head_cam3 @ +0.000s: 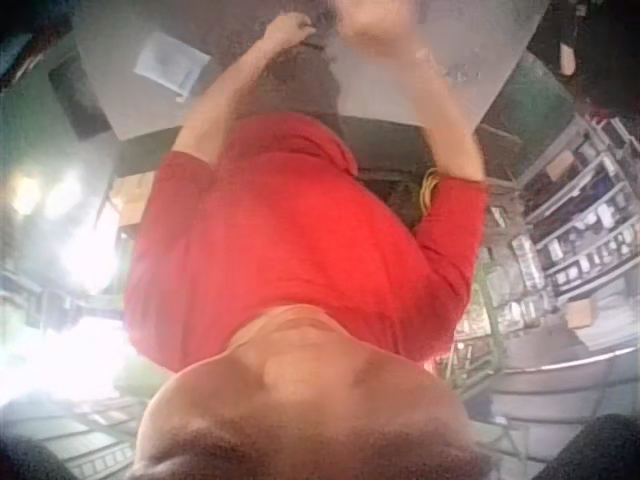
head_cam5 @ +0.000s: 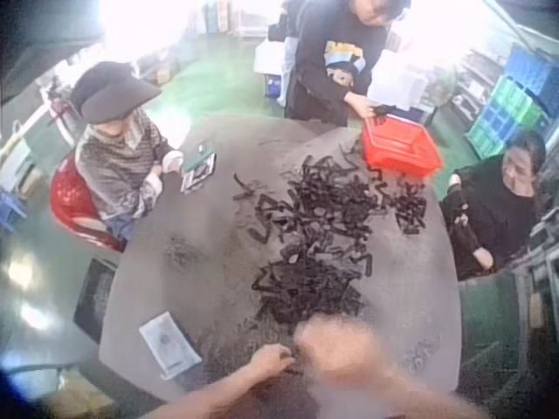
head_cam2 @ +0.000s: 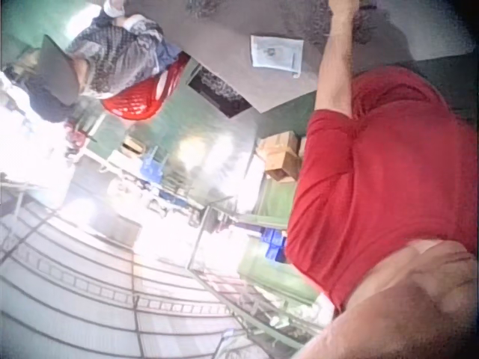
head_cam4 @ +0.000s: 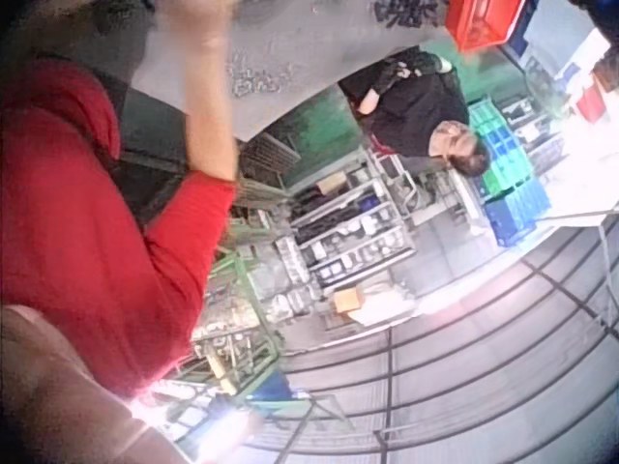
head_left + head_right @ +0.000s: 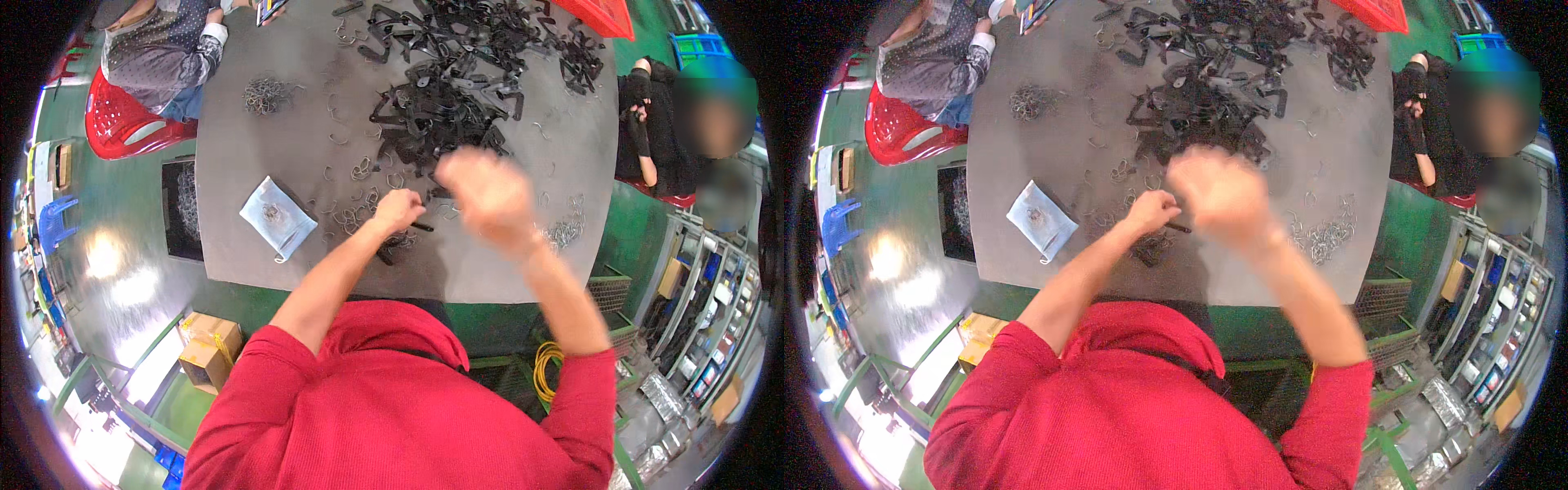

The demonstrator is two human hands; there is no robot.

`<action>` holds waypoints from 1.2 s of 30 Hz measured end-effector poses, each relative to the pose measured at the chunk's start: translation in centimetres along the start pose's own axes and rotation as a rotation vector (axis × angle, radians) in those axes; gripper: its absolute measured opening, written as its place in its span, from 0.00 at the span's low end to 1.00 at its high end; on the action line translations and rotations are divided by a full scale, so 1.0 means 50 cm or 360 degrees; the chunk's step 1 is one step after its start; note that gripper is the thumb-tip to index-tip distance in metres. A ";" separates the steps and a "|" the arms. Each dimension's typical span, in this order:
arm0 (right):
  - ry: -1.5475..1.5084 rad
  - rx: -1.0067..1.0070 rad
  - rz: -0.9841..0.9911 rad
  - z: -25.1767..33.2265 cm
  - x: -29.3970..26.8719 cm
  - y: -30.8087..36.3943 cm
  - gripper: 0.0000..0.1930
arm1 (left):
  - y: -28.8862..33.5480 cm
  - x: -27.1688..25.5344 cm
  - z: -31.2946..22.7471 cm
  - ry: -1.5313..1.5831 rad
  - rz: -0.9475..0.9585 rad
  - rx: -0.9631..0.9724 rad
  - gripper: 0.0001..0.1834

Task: The person stands at a table and uses their hands to pick up and group black metal clips from a large pile, placing them into smaller stacks.

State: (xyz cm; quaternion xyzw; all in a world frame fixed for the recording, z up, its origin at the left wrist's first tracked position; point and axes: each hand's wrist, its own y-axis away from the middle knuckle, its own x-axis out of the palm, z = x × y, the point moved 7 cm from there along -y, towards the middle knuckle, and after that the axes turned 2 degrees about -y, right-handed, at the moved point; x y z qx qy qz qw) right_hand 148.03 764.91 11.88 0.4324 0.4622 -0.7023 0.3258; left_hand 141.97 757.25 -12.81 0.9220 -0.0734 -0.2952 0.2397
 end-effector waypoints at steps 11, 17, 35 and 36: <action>-0.2444 0.3068 0.0305 0.165 0.478 0.436 0.16 | 0.057 -0.151 0.031 0.0686 -0.0072 -0.0178 0.08; -0.2607 0.3144 -0.0060 0.150 0.503 0.414 0.13 | 0.160 -0.193 0.063 0.1209 -0.0046 -0.0279 0.09; -0.3087 0.2374 -0.0016 0.097 0.387 0.301 0.12 | 0.167 -0.054 0.015 0.0695 -0.0053 0.0128 0.10; -0.3052 0.2359 -0.0010 0.092 0.391 0.302 0.13 | 0.166 -0.061 0.021 0.0702 -0.0050 0.0125 0.10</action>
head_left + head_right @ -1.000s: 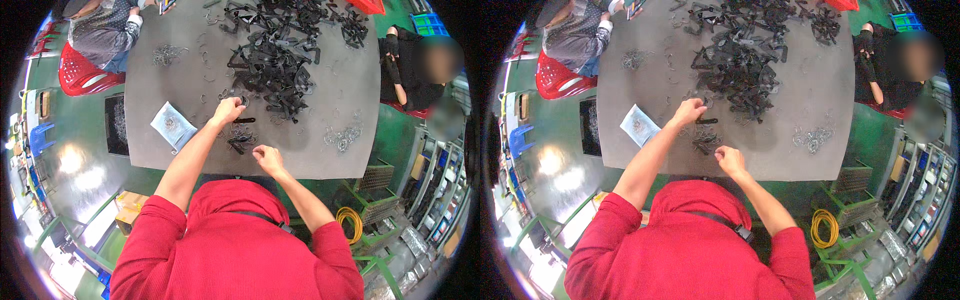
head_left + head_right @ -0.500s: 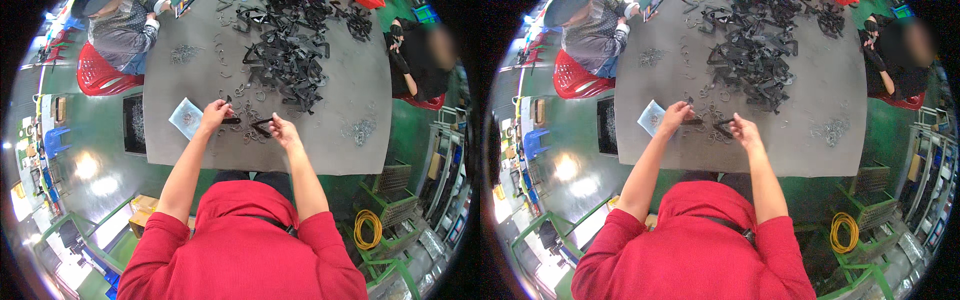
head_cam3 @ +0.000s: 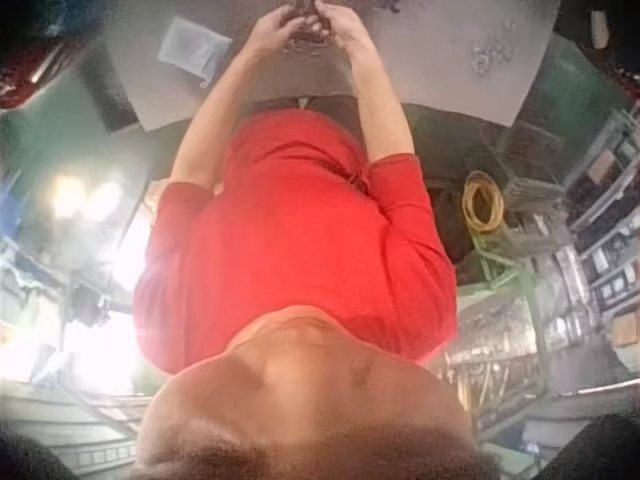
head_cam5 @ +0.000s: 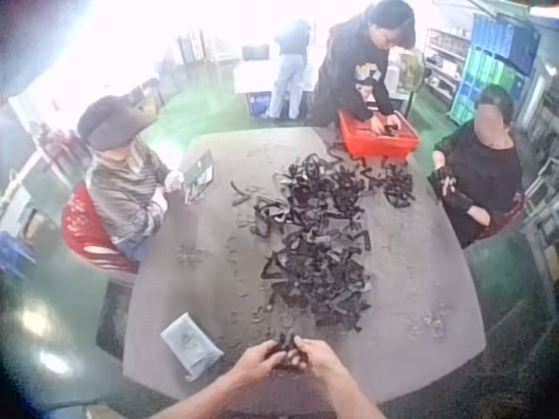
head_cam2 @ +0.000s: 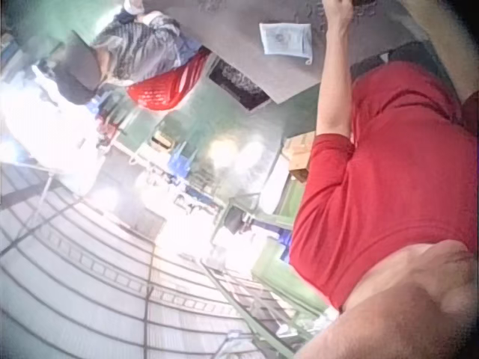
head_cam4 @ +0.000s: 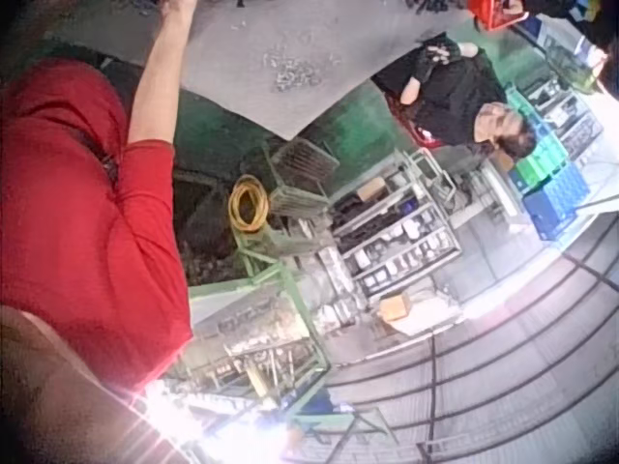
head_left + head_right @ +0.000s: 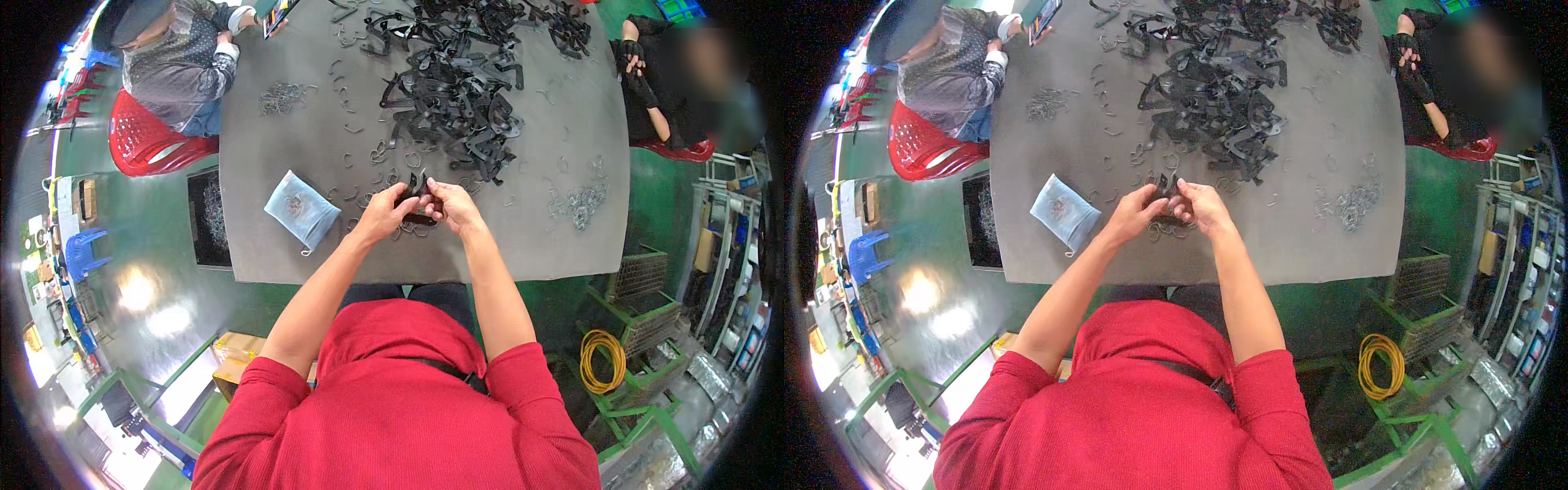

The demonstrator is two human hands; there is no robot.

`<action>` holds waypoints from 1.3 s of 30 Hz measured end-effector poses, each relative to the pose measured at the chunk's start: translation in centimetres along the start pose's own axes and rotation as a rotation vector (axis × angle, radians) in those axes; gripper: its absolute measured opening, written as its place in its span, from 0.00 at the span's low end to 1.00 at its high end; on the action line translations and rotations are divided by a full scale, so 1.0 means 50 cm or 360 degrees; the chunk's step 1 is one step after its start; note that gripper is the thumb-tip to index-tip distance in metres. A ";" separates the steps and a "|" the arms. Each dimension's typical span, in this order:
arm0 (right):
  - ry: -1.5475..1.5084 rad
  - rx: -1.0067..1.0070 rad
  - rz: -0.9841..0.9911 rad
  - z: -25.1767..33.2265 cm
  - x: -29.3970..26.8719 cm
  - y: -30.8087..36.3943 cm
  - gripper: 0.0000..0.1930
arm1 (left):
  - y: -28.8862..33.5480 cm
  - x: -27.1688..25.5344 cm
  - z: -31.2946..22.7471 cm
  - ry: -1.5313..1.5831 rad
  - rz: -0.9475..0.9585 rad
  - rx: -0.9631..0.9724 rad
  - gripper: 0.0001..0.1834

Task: The person stands at a table and uses their hands to pick up and group black metal clips from a large pile, placing them into smaller stacks.

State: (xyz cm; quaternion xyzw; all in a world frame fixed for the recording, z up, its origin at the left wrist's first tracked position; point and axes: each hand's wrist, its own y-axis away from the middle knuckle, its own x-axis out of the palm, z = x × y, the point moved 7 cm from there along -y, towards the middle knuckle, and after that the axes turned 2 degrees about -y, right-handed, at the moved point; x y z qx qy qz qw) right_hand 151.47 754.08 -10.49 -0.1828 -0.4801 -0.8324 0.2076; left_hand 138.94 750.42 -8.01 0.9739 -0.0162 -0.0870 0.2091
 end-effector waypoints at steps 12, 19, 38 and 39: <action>0.1081 -0.0662 -0.1046 0.174 -0.005 -0.156 0.09 | -0.022 -0.072 0.077 0.0039 0.0315 -0.0568 0.13; 0.0225 -0.0254 -0.1203 0.151 -0.015 -0.255 0.11 | -0.034 -0.104 0.110 0.0310 0.0216 -0.0663 0.15; 0.0709 -0.0271 -0.0728 0.109 -0.040 -0.076 0.07 | 0.014 -0.084 0.124 0.0751 -0.0034 -0.0642 0.11; 0.0801 -0.0292 -0.0814 0.104 -0.050 -0.070 0.08 | 0.008 -0.079 0.118 0.0800 -0.0106 -0.0553 0.11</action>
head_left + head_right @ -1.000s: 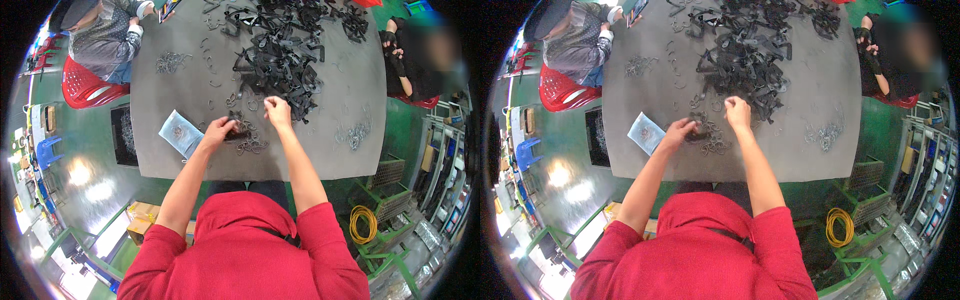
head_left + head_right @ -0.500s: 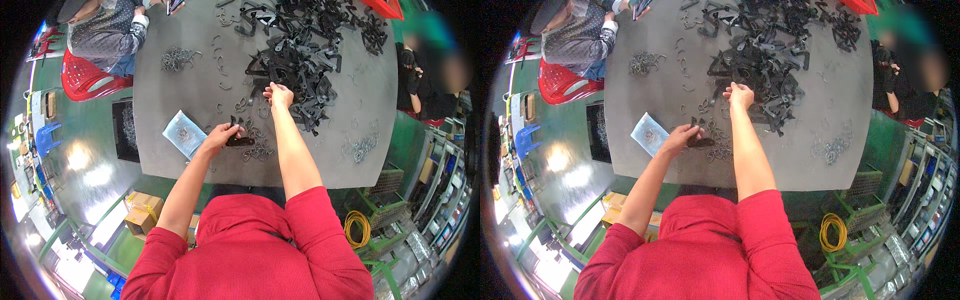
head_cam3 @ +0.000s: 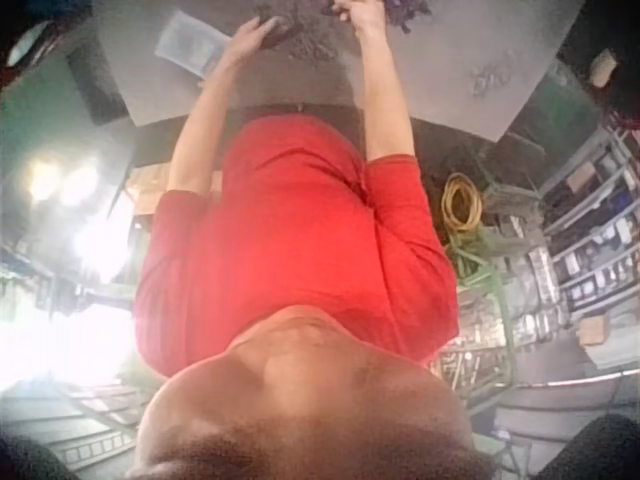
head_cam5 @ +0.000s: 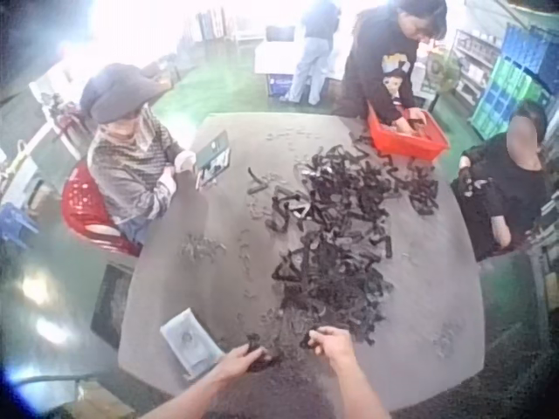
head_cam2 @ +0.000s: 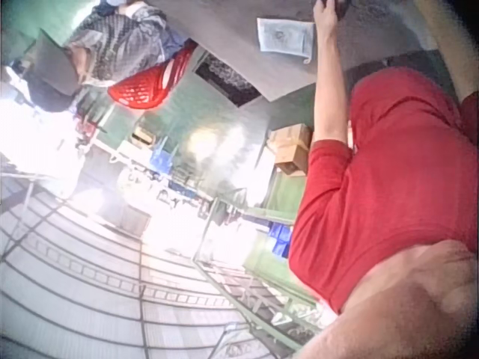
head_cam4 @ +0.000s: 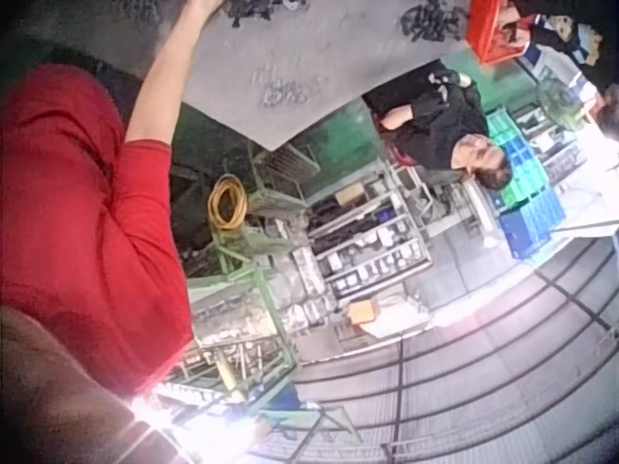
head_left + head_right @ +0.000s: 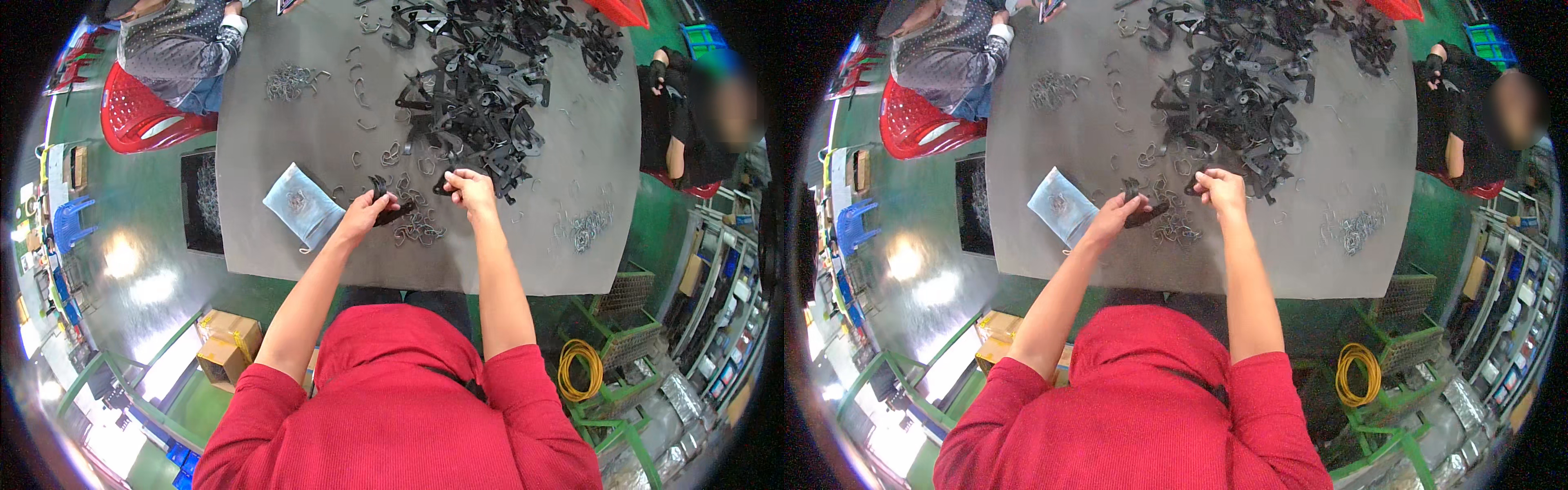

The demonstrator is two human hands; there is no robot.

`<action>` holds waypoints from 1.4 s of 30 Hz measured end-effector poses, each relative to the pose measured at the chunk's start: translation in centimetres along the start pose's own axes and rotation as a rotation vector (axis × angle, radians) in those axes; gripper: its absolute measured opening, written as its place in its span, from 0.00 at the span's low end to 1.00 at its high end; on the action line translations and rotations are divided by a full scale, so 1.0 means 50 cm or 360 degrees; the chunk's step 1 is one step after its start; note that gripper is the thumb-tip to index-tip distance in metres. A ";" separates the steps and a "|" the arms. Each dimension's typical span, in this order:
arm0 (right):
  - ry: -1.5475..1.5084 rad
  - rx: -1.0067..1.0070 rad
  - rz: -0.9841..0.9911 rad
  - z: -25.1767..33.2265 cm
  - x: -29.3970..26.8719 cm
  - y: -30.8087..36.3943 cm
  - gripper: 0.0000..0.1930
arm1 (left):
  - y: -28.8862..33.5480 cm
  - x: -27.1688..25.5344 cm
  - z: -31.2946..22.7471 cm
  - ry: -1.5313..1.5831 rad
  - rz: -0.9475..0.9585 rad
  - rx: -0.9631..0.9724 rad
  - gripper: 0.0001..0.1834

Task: The person stands at a table and uses their hands to pick up and group black metal clips from a large pile, placing them into smaller stacks.

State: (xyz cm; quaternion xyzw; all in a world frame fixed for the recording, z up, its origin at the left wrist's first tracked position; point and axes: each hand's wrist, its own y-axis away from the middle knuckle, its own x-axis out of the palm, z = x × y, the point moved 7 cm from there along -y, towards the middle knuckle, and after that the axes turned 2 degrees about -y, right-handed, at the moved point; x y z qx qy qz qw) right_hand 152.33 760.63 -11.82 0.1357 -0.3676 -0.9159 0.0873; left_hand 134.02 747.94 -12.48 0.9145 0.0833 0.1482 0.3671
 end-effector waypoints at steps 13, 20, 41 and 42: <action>-0.0504 0.0009 0.0427 0.013 -0.023 0.047 0.12 | -0.015 0.034 -0.004 -0.0065 -0.0064 0.0226 0.11; -0.0414 0.0065 0.0377 0.008 -0.017 0.020 0.13 | -0.026 0.046 0.010 -0.0068 -0.0053 0.0170 0.11; 0.0394 0.0015 0.0703 -0.027 0.095 0.059 0.12 | -0.031 0.093 -0.031 -0.0157 0.0014 0.0125 0.16; 0.0393 0.0015 0.0699 -0.032 0.100 0.056 0.12 | -0.037 0.103 -0.027 -0.0130 0.0082 0.0163 0.17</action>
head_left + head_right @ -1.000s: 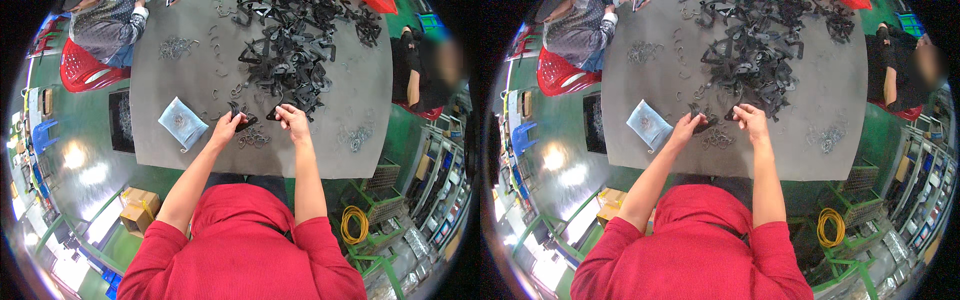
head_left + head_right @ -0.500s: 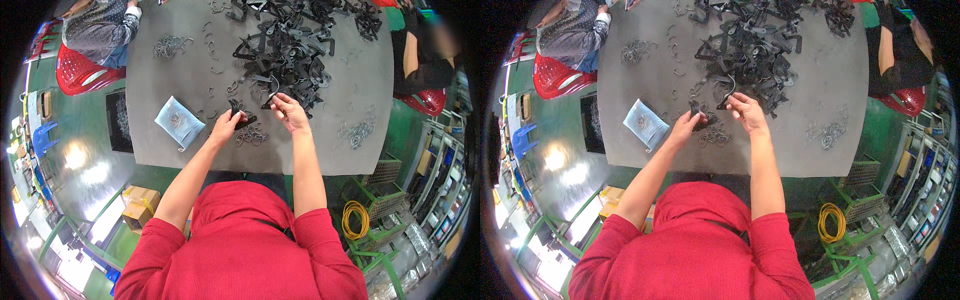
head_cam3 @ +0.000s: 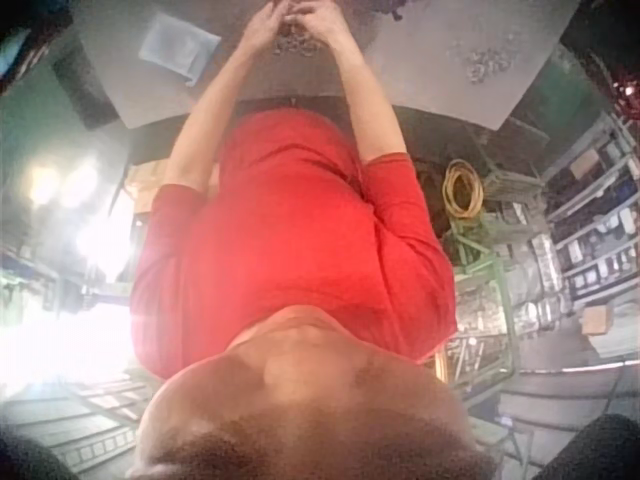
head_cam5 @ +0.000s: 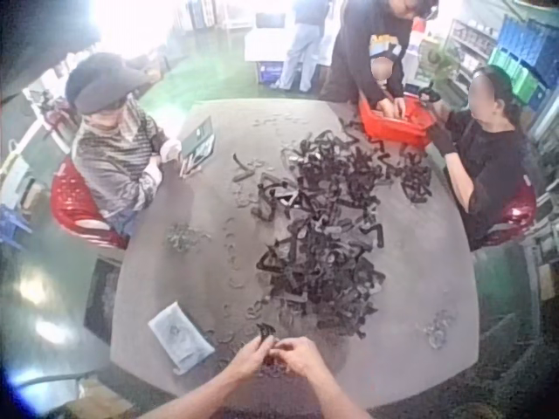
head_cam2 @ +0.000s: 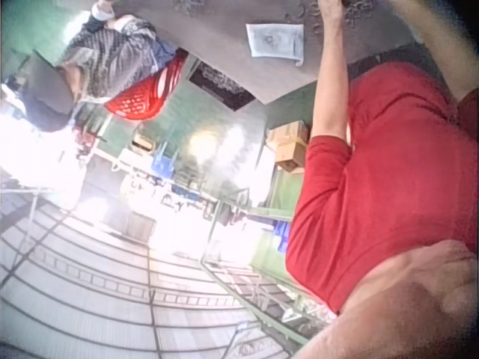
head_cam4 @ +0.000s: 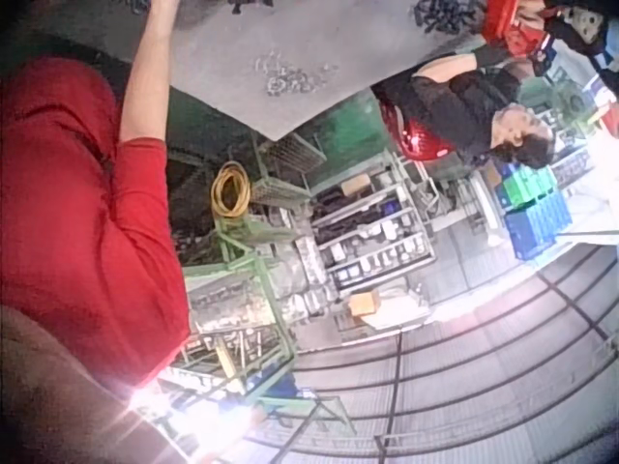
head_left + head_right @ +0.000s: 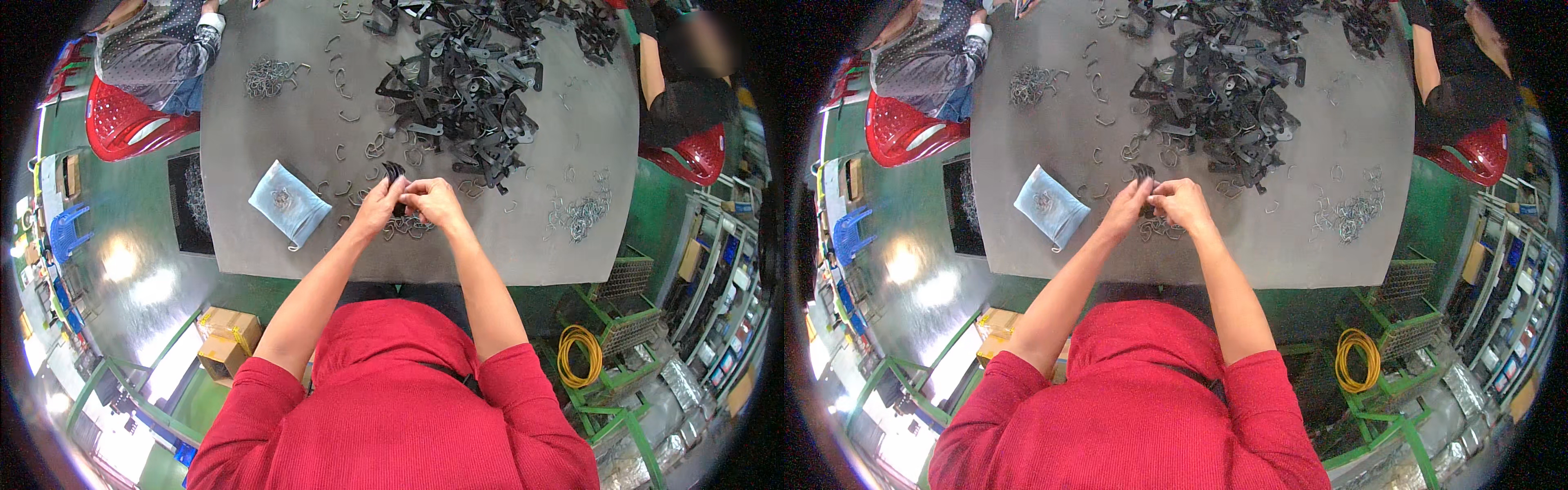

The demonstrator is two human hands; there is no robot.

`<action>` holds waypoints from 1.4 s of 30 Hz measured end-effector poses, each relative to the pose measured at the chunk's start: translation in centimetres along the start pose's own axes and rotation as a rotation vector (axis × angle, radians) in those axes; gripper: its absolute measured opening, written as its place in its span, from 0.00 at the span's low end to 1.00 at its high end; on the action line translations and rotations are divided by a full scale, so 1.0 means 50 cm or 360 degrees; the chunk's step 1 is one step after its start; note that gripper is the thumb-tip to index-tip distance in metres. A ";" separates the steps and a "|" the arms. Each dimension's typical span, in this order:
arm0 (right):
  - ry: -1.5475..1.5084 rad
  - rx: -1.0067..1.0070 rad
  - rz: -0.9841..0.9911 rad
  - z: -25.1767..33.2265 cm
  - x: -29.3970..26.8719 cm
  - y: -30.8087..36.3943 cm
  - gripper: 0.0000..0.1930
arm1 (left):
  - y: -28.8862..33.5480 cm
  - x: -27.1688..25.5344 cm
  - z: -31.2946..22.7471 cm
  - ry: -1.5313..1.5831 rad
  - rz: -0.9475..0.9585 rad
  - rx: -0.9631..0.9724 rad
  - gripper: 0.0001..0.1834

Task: The person stands at a table and uses their hands to pick up and group black metal clips from a large pile, placing them into smaller stacks.

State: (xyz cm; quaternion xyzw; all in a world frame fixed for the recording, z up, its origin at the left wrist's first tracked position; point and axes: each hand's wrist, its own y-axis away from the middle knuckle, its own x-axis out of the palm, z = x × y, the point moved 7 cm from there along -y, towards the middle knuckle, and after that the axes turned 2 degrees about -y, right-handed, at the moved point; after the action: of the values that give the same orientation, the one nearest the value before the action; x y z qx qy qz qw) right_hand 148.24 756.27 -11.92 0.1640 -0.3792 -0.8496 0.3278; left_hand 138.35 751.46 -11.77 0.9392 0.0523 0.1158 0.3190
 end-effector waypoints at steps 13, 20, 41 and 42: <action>0.0798 0.0348 -0.1012 0.172 -0.263 -0.132 0.20 | -0.011 -0.111 0.012 0.0375 -0.0320 -0.0046 0.11; -0.0891 0.0179 -0.0440 0.135 -0.233 -0.175 0.11 | 0.006 -0.139 -0.007 0.0433 -0.0232 -0.0036 0.11; -0.0514 -0.0002 -0.0090 -0.018 0.034 0.010 0.13 | 0.033 -0.041 0.055 -0.0453 -0.0063 0.0008 0.16; -0.0471 -0.0071 -0.0201 -0.020 0.035 0.016 0.13 | 0.038 -0.022 0.058 -0.0391 0.0017 -0.0022 0.16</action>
State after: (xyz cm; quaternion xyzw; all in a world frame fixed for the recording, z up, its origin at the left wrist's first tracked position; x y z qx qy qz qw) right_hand 147.85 754.14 -12.05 0.0533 -0.3934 -0.8916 0.2178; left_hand 138.08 748.06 -13.02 0.9444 0.0069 0.0019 0.3289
